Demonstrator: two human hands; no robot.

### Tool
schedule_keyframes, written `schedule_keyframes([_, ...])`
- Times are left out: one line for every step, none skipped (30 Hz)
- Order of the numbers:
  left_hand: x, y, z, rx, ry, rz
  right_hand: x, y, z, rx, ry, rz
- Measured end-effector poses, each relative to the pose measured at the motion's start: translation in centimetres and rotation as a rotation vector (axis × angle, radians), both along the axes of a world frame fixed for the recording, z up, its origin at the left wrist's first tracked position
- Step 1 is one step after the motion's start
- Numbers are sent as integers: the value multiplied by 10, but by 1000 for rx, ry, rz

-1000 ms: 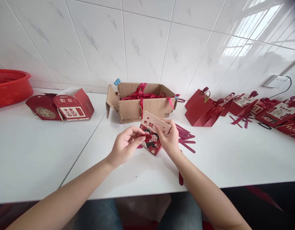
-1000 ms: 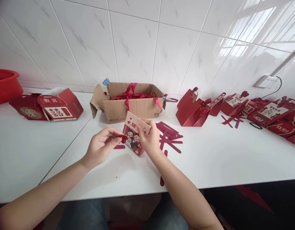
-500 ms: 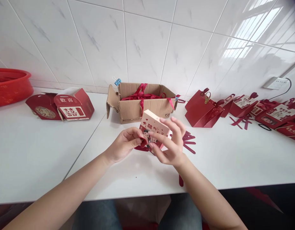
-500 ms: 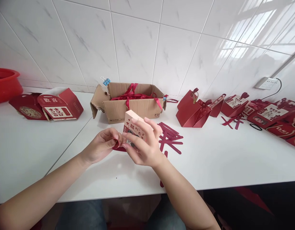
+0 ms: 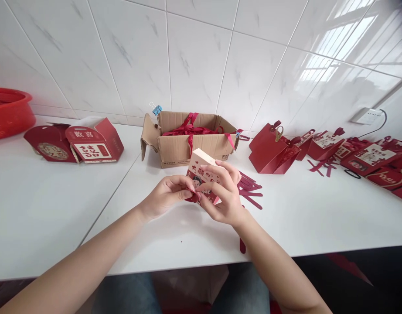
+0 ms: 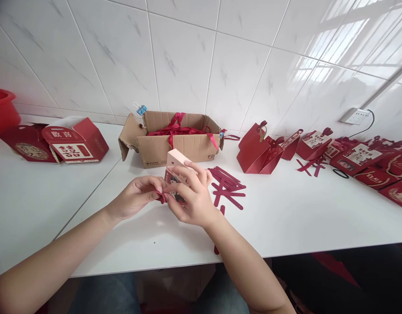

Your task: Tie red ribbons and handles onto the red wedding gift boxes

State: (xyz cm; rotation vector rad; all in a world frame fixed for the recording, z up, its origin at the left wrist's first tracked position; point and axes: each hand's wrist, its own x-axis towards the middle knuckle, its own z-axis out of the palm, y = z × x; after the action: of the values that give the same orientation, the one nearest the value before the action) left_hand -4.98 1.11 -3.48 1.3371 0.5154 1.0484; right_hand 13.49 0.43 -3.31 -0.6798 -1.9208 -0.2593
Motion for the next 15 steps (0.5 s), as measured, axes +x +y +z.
schedule_keyframes([0,0,0,17,0,-5,0,0,0,10,1,-1])
schedule_keyframes([0,0,0,33,-1,-6,1,0,1,20,-5,-3])
schedule_keyframes([0,0,0,46,-1,-3,1,0,1,24,-17,-8])
schedule_keyframes([0,0,-1,55,-1,9,1,0,1,20,-32,-16])
schedule_keyframes([0,0,-1,59,-2,25,2,1,1,9,-45,-26])
schedule_keyframes([0,0,-2,59,-2,45,2,2,0,-2,-52,-35])
schedule_keyframes([0,0,-3,56,0,62,2,2,0,-10,-54,-41])
schedule_keyframes([0,1,-4,51,1,73,2,3,-1,-15,-51,-45])
schedule_keyframes([0,1,-5,44,5,78,2,4,-2,-13,-46,-46])
schedule_keyframes([0,1,-6,34,8,80,2,5,-3,-6,-42,-48])
schedule_keyframes([0,1,-7,18,11,82,2,6,-4,3,-40,-51])
schedule_keyframes([0,1,-8,-2,12,88,2,7,-5,15,-38,-55])
schedule_keyframes([1,2,-8,-26,13,91,2,8,-6,28,-36,-60])
schedule_keyframes([1,2,-9,-49,13,92,2,8,-7,42,-32,-67])
schedule_keyframes([2,2,-10,-69,12,88,2,9,-8,54,-28,-75])
